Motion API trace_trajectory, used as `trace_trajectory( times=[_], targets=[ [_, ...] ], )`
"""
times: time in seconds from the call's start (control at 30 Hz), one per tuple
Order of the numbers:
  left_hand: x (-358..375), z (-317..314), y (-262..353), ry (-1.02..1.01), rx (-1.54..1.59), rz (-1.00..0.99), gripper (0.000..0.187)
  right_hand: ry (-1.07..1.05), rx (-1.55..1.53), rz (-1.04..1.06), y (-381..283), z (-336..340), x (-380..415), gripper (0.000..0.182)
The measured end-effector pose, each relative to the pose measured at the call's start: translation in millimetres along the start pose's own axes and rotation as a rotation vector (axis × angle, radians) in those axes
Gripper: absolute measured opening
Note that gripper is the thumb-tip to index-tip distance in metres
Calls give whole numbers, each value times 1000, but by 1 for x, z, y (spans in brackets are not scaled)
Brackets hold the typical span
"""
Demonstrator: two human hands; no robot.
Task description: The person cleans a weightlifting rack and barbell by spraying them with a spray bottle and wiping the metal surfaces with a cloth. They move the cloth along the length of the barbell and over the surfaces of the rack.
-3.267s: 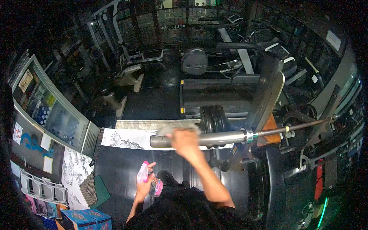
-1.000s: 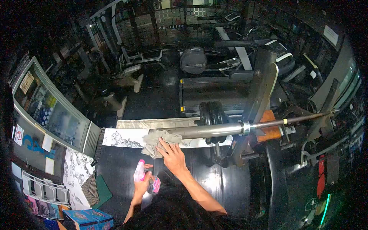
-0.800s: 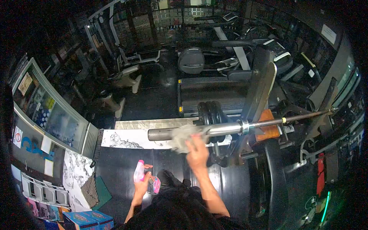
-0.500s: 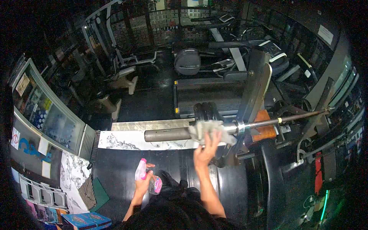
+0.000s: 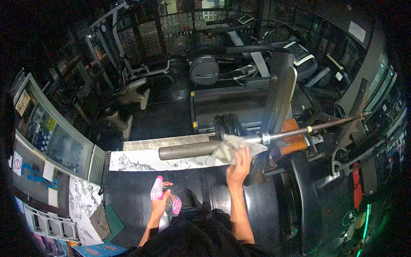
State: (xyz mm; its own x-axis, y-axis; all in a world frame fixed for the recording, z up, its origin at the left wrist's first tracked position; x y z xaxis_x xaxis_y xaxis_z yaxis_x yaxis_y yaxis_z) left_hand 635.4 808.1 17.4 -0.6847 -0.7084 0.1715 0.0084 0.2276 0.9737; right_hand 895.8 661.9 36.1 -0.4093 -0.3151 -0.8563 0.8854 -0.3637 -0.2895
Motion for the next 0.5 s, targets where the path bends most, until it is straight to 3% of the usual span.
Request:
trace_trajectory(
  times=[0.1,0.17,0.3,0.33,0.4,0.5],
  targets=[
    [2,1,3,-15,-52,-12,27,141,-78,-244,-11,-5,-7,49],
    [3,-1,5,-11,-54,-19,27,130,-141,-256,-43,-22,-9,50],
    [4,-8,9,2,-26,4,23,-283,-321,106,-105,-41,-5,53],
    [4,-9,10,18,4,4,21,-281,-320,108,-104,-41,-1,53],
    [3,-9,4,12,12,-1,21,-365,-243,347,-96,-40,6,46],
    [4,-9,3,-2,6,-15,21,-321,-94,285,-30,-44,37,44]
  ],
)
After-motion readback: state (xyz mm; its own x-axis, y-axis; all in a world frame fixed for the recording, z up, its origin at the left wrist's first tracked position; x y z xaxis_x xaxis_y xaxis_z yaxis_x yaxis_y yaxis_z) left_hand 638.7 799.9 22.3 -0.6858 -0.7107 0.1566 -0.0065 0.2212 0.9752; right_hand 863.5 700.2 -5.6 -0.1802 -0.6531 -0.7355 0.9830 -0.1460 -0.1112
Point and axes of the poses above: each hand's wrist, its own x-axis away from the middle knuckle, its own z-axis out of the back of the hand, y = z × x, the point moved 2 cm from there along -x, towards the middle knuckle, and after that the axes turned 14 degrees about z, right-handed, at the moved point
